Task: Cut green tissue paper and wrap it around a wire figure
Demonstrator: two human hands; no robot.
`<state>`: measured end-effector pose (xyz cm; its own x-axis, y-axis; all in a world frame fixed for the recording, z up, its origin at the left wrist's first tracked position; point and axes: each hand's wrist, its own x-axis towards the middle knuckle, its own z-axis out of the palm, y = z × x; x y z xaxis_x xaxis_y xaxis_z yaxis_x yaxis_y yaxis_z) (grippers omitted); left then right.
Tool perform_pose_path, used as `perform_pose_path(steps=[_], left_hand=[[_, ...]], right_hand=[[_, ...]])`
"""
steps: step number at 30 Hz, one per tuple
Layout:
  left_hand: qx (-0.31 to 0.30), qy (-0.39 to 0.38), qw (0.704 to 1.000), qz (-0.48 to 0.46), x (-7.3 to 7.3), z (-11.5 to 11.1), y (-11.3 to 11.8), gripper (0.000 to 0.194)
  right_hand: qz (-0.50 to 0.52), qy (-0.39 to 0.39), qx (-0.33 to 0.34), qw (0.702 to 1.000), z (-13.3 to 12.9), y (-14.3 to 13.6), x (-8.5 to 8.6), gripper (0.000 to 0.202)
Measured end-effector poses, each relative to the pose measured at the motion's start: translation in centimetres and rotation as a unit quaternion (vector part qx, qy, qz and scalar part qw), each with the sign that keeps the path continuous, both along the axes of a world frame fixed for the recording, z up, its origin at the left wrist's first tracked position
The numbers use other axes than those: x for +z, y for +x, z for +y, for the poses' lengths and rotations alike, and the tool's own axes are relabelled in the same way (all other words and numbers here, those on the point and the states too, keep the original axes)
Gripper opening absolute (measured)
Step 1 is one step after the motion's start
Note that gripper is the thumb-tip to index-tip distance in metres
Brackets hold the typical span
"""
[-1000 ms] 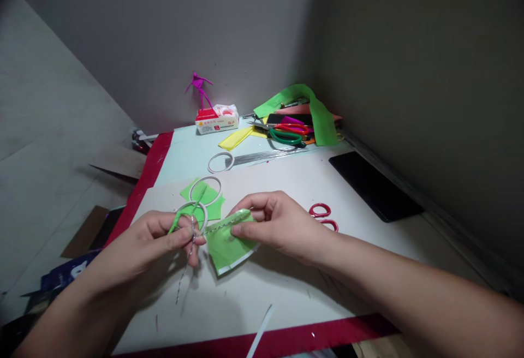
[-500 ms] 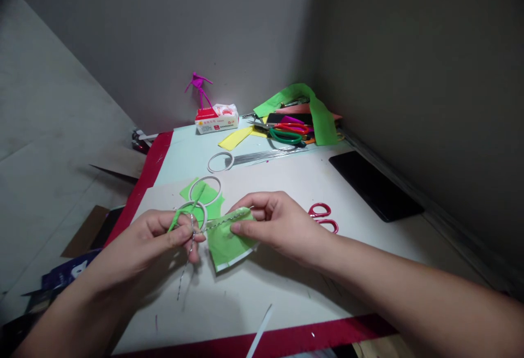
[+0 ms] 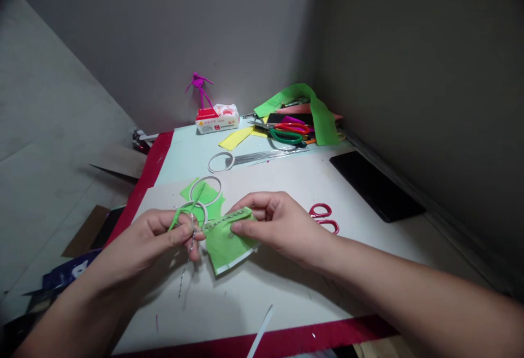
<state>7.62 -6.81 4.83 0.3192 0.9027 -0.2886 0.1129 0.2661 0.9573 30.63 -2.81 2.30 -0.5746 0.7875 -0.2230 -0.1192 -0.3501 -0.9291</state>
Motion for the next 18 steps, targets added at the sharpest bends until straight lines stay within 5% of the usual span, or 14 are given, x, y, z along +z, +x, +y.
perform_pose_path(steps=[18], left_hand=[[-0.002,-0.006,1.0,-0.005,0.01,-0.01,0.07,0.02]], right_hand=[[0.031,-0.015,-0.009,0.999,-0.2,-0.02,0.1,0.02]])
